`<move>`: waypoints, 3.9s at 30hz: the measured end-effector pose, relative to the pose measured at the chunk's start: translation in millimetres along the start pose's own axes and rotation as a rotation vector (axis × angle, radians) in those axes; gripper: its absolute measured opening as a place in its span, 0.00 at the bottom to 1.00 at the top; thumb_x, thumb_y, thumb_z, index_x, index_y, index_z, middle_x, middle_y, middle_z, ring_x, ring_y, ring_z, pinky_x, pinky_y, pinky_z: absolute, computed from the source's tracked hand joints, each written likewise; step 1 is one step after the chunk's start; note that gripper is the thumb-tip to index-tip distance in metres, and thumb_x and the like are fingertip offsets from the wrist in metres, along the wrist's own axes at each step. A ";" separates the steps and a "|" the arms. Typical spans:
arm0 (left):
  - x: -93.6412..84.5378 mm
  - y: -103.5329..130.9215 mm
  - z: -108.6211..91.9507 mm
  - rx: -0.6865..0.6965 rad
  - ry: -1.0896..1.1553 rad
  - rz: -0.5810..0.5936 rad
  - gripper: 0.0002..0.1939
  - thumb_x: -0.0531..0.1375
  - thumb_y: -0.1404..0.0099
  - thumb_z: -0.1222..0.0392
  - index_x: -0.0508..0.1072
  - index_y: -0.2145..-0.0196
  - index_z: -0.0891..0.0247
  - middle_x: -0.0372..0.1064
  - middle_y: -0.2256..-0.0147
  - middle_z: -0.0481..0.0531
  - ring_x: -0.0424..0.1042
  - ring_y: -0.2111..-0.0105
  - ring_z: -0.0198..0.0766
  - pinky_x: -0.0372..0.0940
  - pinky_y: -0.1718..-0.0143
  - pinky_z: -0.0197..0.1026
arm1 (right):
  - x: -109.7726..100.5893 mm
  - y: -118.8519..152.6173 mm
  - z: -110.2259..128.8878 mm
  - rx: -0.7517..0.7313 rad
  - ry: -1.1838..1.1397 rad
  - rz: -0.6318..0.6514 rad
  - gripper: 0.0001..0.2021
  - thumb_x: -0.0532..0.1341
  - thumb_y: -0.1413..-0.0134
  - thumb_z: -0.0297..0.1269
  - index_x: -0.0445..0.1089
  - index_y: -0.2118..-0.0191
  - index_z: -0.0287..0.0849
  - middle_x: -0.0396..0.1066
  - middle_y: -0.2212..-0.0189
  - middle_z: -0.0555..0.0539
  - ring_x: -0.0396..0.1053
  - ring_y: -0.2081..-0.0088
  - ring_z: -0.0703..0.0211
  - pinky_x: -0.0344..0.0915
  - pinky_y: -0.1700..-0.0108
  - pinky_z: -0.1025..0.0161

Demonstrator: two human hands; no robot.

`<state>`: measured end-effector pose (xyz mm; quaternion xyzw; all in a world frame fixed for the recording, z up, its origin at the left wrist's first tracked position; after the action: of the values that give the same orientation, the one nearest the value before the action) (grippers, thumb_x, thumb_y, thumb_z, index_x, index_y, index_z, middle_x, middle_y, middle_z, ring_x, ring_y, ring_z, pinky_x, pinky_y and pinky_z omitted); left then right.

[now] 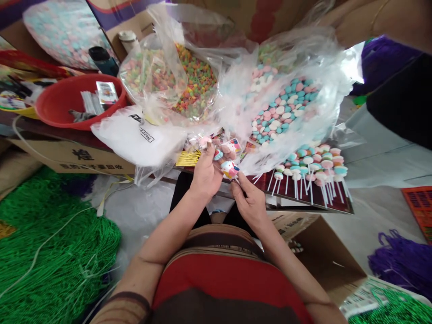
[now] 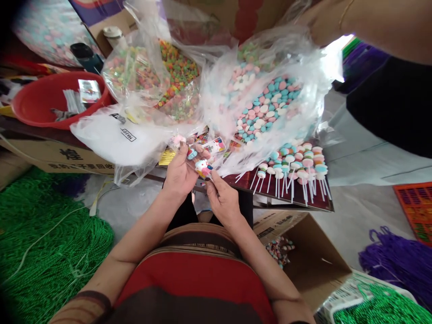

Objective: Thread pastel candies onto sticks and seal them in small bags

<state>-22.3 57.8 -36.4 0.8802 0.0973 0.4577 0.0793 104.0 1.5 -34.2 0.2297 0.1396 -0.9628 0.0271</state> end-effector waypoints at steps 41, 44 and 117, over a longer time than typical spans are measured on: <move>-1.4 29.7 40.1 -0.207 -0.361 0.335 0.25 0.74 0.48 0.43 0.73 0.62 0.62 0.73 0.71 0.46 0.70 0.75 0.31 0.65 0.74 0.35 | 4.9 5.7 -26.4 0.341 -0.465 0.025 0.19 0.64 0.40 0.57 0.76 0.63 0.43 0.65 0.85 0.57 0.61 0.82 0.65 0.64 0.75 0.66; -10.6 25.9 33.8 -0.115 -0.513 0.296 0.24 0.71 0.45 0.39 0.74 0.66 0.63 0.71 0.73 0.45 0.69 0.74 0.30 0.66 0.69 0.36 | 1.8 5.4 -19.0 0.315 -0.406 0.065 0.19 0.62 0.38 0.56 0.77 0.61 0.43 0.66 0.84 0.57 0.61 0.81 0.66 0.64 0.73 0.66; -16.4 40.3 59.0 -0.149 -0.927 0.462 0.15 0.61 0.32 0.46 0.65 0.69 0.58 0.56 0.81 0.42 0.58 0.80 0.33 0.59 0.72 0.38 | -19.8 -30.4 -27.5 0.269 -0.613 -0.070 0.20 0.71 0.50 0.56 0.69 0.58 0.50 0.79 0.62 0.47 0.80 0.60 0.51 0.77 0.62 0.54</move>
<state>21.0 11.8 -73.7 0.9809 -0.1777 0.0313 0.0734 130.1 38.1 -41.0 -0.0737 0.0042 -0.9973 0.0042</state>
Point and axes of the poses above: each hand's wrist, its own y-axis away from the middle knuckle, its own x-axis out of the palm, z = x × y, the point moved 10 cm from there along -y, towards the middle knuckle
